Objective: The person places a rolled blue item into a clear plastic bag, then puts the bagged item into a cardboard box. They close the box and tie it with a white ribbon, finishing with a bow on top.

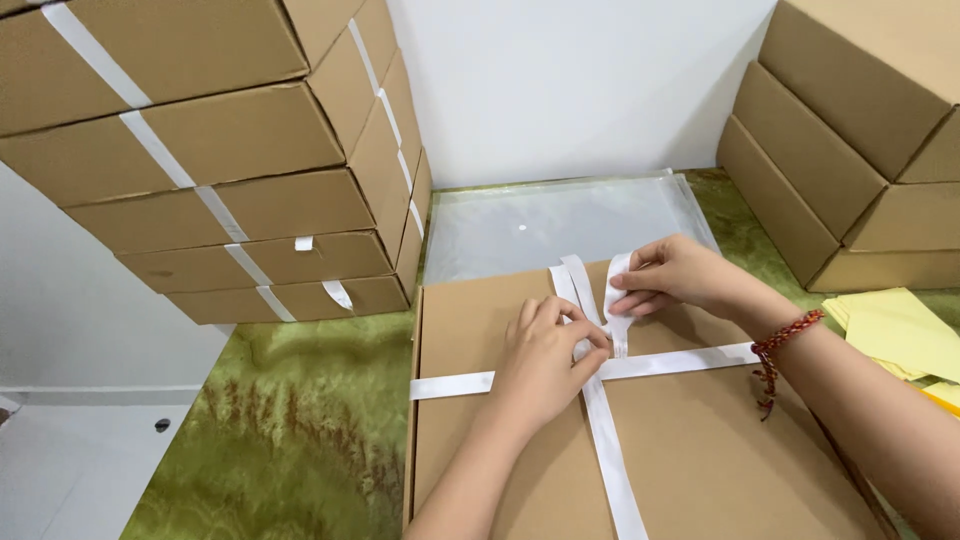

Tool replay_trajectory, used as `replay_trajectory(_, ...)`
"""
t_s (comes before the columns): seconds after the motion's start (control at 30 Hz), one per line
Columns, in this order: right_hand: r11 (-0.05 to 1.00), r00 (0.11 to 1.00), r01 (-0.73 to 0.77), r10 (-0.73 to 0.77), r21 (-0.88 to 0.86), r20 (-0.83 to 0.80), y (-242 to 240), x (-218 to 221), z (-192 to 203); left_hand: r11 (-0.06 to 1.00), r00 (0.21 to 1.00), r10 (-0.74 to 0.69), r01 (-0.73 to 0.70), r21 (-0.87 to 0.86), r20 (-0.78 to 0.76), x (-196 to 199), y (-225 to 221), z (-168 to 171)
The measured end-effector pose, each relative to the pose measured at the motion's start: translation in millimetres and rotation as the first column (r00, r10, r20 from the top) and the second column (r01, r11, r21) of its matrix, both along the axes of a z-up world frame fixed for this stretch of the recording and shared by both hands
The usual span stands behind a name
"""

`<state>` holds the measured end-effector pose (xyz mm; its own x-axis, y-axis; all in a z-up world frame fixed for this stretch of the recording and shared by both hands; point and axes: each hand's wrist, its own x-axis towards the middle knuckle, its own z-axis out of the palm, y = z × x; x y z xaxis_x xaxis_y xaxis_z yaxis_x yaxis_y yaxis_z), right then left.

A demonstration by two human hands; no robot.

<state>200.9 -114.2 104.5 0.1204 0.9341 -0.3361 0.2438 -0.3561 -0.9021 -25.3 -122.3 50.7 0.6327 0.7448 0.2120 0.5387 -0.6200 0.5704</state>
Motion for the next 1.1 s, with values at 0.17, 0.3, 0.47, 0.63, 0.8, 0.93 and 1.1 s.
replay_trajectory(0.17,0.998,0.999,0.033,-0.034,0.048,0.027,-17.3,-7.2,23.0,0.999,0.999,-0.025,0.027,0.031,-0.041,2.0,-4.2,-2.7)
replay_trajectory(0.3,0.995,0.998,0.051,-0.053,0.091,0.018,-12.5,-0.2,18.1,1.0,0.997,-0.027,0.028,0.007,-0.074,5.4,-10.3,-3.5)
replay_trajectory(0.47,0.999,0.999,-0.018,0.016,0.035,0.04,-11.2,2.7,6.3,0.999,0.996,-0.021,0.019,-0.028,-0.087,8.4,-12.9,-7.1)
replay_trajectory(0.63,0.997,0.994,-0.073,0.076,-0.037,0.076,-23.8,-11.5,21.8,0.998,0.996,-0.031,0.027,-0.052,-0.079,10.6,-13.6,-10.9)
replay_trajectory(0.8,0.987,0.982,-0.146,0.152,-0.063,0.112,-17.7,1.0,1.3,1.0,0.997,-0.024,0.025,0.006,-0.068,12.7,-9.2,-15.4)
replay_trajectory(0.93,0.973,0.95,-0.224,0.231,-0.06,0.209,-19.1,7.8,-14.4,0.998,0.999,-0.018,0.02,0.061,-0.029,12.4,-7.9,-11.3)
replay_trajectory(1.1,0.976,0.938,-0.205,0.217,-0.072,0.27,-20.7,7.6,-14.7,0.996,1.0,-0.017,0.018,0.092,-0.008,12.8,-5.1,-15.3)
